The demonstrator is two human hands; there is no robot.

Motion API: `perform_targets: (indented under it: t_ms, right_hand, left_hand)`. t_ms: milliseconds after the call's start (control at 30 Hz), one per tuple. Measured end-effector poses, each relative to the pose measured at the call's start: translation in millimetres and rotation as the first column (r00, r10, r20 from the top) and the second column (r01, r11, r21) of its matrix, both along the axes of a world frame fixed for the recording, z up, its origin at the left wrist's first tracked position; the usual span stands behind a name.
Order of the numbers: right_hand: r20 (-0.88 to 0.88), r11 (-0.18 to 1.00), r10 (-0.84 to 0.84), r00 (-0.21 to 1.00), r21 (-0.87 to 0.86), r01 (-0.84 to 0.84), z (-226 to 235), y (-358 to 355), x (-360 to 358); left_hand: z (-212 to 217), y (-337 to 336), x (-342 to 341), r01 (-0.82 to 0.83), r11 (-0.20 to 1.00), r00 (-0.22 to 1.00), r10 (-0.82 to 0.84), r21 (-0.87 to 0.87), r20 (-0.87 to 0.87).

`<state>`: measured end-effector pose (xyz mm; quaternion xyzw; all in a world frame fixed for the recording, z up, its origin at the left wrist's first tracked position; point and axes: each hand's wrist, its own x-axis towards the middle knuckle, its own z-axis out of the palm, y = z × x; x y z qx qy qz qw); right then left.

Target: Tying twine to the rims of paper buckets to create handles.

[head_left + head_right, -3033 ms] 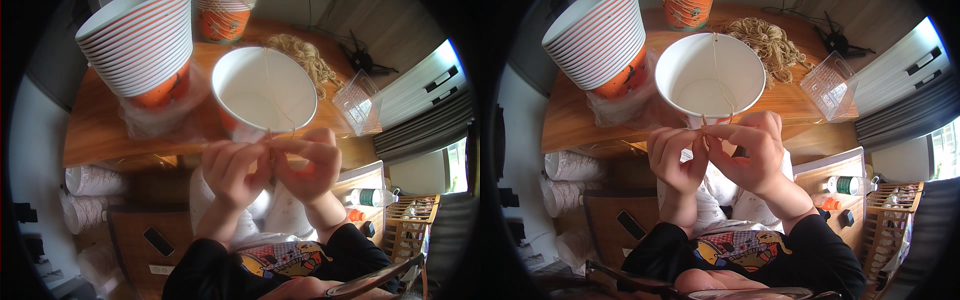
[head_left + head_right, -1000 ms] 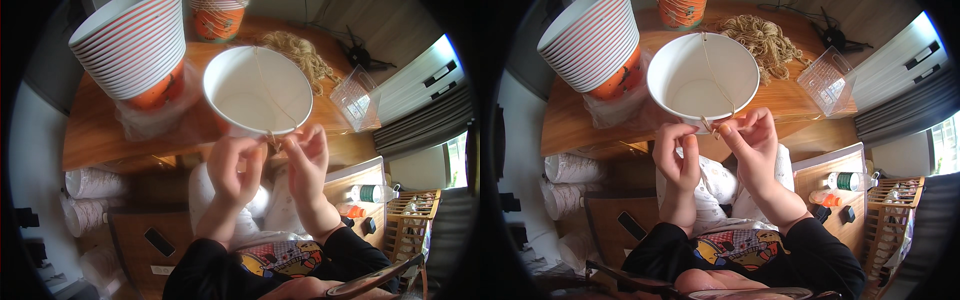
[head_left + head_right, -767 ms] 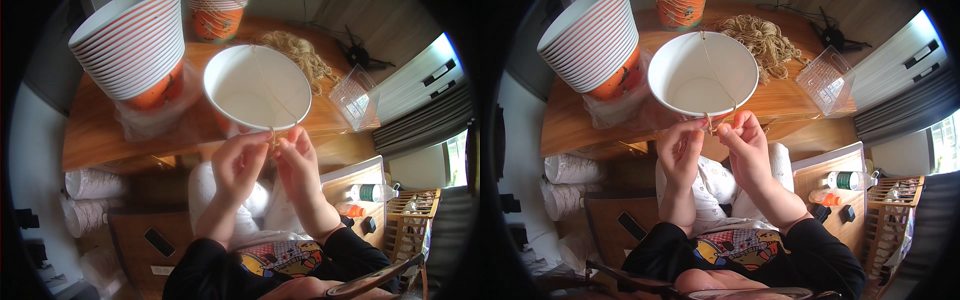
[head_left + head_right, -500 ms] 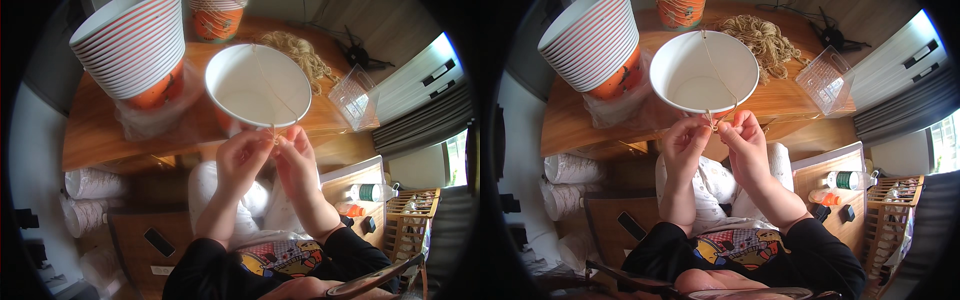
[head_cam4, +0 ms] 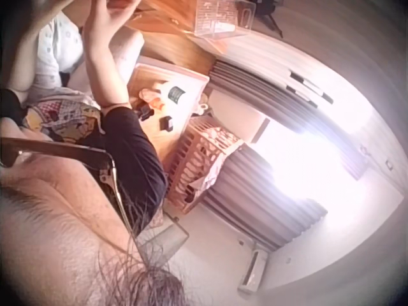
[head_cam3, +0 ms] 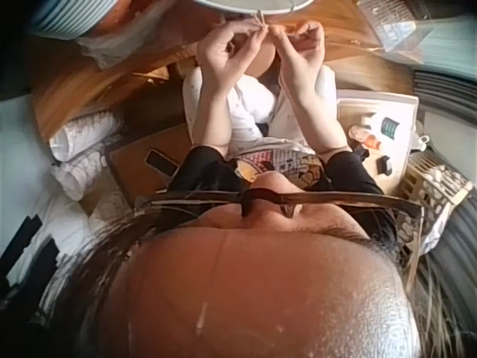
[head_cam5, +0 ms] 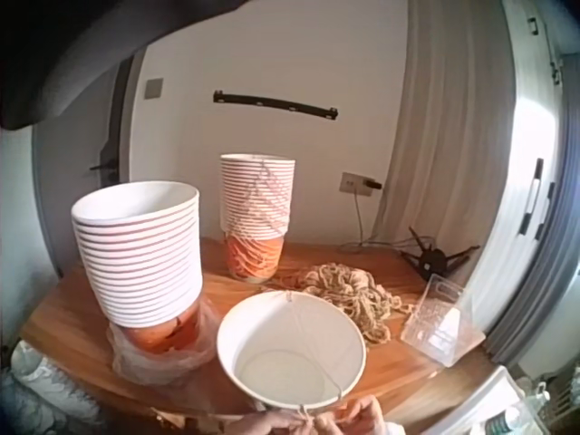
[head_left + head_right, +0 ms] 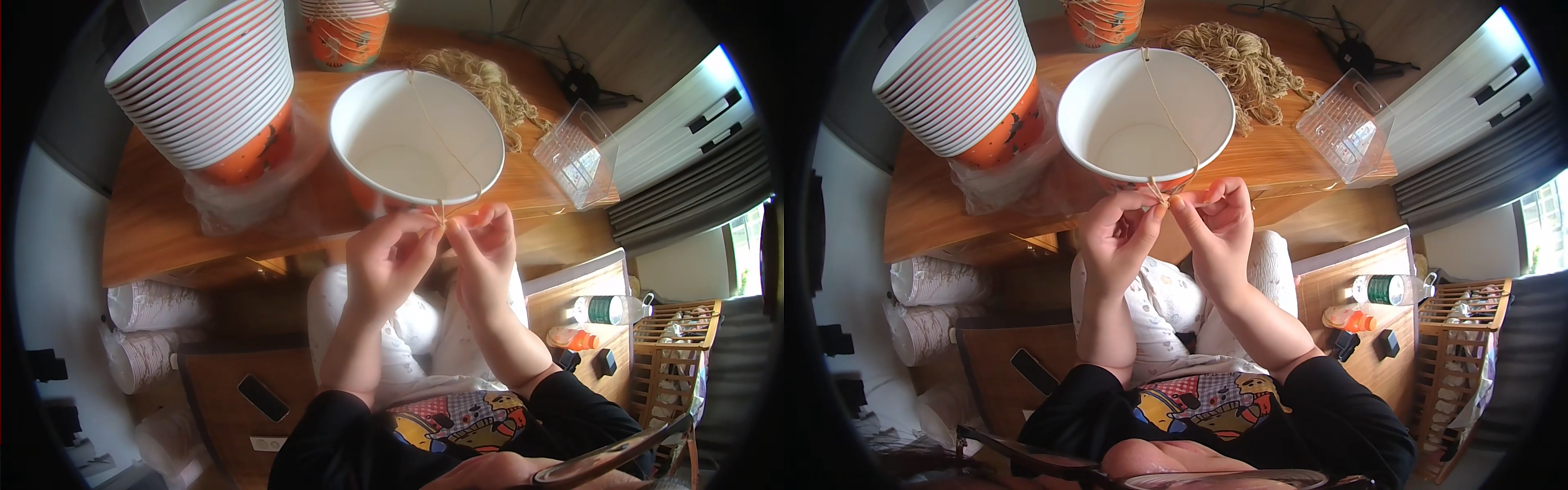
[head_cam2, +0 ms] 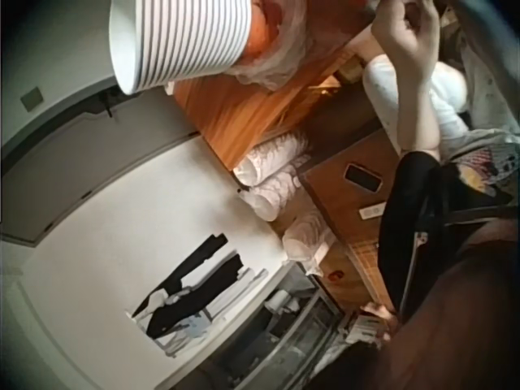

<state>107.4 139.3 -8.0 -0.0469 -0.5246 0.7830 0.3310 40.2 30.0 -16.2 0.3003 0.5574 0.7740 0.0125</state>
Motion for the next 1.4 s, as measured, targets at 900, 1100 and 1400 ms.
perform_targets:
  t_ms: [900, 1100, 1400]
  right_hand:
    - [0.013, 0.999, 0.028, 1.000, 0.021, -0.029, -1, 4, 0]
    - [-0.035, 0.857, -0.221, 0.975, 0.470, 0.211, 25, 7, 10]
    - [0.263, 0.776, -0.109, 0.959, 0.626, -0.084, 65, 9, 2]
  left_hand:
    - [0, 7, 3, -0.104, 0.995, 0.994, 0.104, 0.009, -0.037]
    - [-2, 0, 2, 0.082, 0.993, 0.977, -0.098, 0.090, 0.191]
    - [-7, -2, 0, 0.170, 0.957, 0.899, -0.249, 0.235, 0.361]
